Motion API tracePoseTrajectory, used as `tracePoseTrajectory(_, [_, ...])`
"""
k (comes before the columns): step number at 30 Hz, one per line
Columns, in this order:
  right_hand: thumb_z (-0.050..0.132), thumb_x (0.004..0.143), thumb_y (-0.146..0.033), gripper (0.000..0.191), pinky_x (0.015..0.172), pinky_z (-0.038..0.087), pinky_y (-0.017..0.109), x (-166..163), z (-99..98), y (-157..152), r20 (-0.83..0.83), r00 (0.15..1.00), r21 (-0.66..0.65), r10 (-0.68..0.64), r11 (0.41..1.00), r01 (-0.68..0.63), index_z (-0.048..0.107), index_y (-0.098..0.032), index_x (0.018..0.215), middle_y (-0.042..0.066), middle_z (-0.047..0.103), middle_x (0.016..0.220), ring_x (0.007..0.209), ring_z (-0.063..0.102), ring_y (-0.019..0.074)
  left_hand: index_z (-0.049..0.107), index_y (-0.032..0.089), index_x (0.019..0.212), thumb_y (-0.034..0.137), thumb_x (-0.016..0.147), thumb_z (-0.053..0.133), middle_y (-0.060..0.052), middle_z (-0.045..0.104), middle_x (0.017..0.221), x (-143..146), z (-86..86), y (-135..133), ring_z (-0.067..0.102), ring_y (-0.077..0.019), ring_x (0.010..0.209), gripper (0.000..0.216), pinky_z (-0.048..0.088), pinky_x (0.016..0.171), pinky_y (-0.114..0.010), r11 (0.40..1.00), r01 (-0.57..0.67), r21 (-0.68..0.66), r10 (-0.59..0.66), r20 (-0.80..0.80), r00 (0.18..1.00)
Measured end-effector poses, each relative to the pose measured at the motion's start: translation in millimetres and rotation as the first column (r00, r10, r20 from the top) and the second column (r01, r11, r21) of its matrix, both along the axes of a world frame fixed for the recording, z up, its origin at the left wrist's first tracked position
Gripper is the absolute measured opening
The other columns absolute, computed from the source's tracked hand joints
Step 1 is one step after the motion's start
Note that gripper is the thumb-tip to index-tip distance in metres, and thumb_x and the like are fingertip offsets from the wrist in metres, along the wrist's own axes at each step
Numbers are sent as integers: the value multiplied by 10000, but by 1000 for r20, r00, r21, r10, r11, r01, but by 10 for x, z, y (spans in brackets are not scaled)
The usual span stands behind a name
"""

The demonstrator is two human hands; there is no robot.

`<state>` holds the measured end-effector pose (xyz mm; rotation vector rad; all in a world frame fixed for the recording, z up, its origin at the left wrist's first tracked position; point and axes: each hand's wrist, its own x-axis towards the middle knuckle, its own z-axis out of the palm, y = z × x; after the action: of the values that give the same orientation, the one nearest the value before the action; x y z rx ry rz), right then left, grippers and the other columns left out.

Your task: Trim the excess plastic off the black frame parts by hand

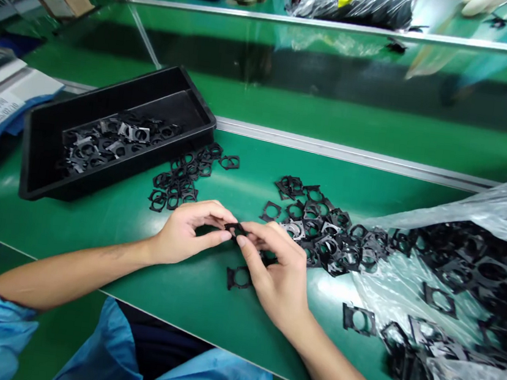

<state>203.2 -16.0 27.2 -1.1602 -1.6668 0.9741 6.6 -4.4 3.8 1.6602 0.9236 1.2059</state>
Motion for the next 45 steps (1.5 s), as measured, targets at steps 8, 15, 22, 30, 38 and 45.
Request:
tracePoseTrajectory(8, [745, 890, -367, 170, 596, 571, 273, 4, 18, 5, -67, 998, -107, 10, 994, -17, 769, -212, 953, 27, 681, 747, 634, 670, 160, 729, 154, 924, 191, 856, 749, -21, 715, 821, 4, 35, -9, 682, -93, 740, 79, 585, 713, -176, 1000, -31, 2, 31, -23, 999])
tracePoseTrajectory(15, [762, 870, -408, 216, 562, 567, 279, 0, -2, 28, -122, 992, -173, -21, 985, -1, 760, -202, 933, 24, 691, 729, 578, 660, 156, 716, 146, 896, 291, 806, 808, 4, 710, 718, 44, 31, -20, 674, -96, 652, 195, 587, 679, -194, 979, -37, -200, 51, 62, 997])
tracePoseTrajectory(22, [715, 905, -251, 92, 600, 543, 272, 11, -7, 53, -15, 1000, -38, 10, 999, -10, 784, -209, 950, 22, 672, 760, 670, 658, 158, 725, 146, 936, 256, 878, 700, -44, 738, 876, 10, 62, 32, 706, -126, 802, 127, 577, 733, -200, 963, 9, -268, 9, 67, 998])
tracePoseTrajectory(30, [679, 925, -182, 138, 651, 514, 289, 12, -4, 82, 106, 994, 95, 37, 994, -47, 803, -208, 980, 23, 693, 758, 688, 622, 158, 689, 146, 949, 228, 863, 684, -29, 692, 845, 0, 61, 39, 665, -121, 785, 119, 552, 745, -219, 932, 90, -350, -77, 52, 996])
tracePoseTrajectory(38, [677, 927, -222, 131, 658, 548, 299, 14, 7, 67, 114, 993, 61, 16, 998, -23, 800, -223, 973, 31, 699, 772, 700, 639, 168, 634, 145, 946, 324, 848, 732, 6, 624, 759, -31, 77, 73, 628, -99, 688, 227, 506, 684, -220, 843, 233, -484, -205, 112, 972])
tracePoseTrajectory(45, [754, 871, -358, 216, 665, 620, 283, 4, -4, 52, -66, 998, -168, 9, 986, -20, 775, -211, 1028, 42, 739, 842, 695, 710, 169, 625, 147, 918, 354, 843, 754, 9, 640, 723, -36, 75, 82, 674, -114, 690, 255, 514, 675, -216, 855, 209, -474, -141, 175, 974])
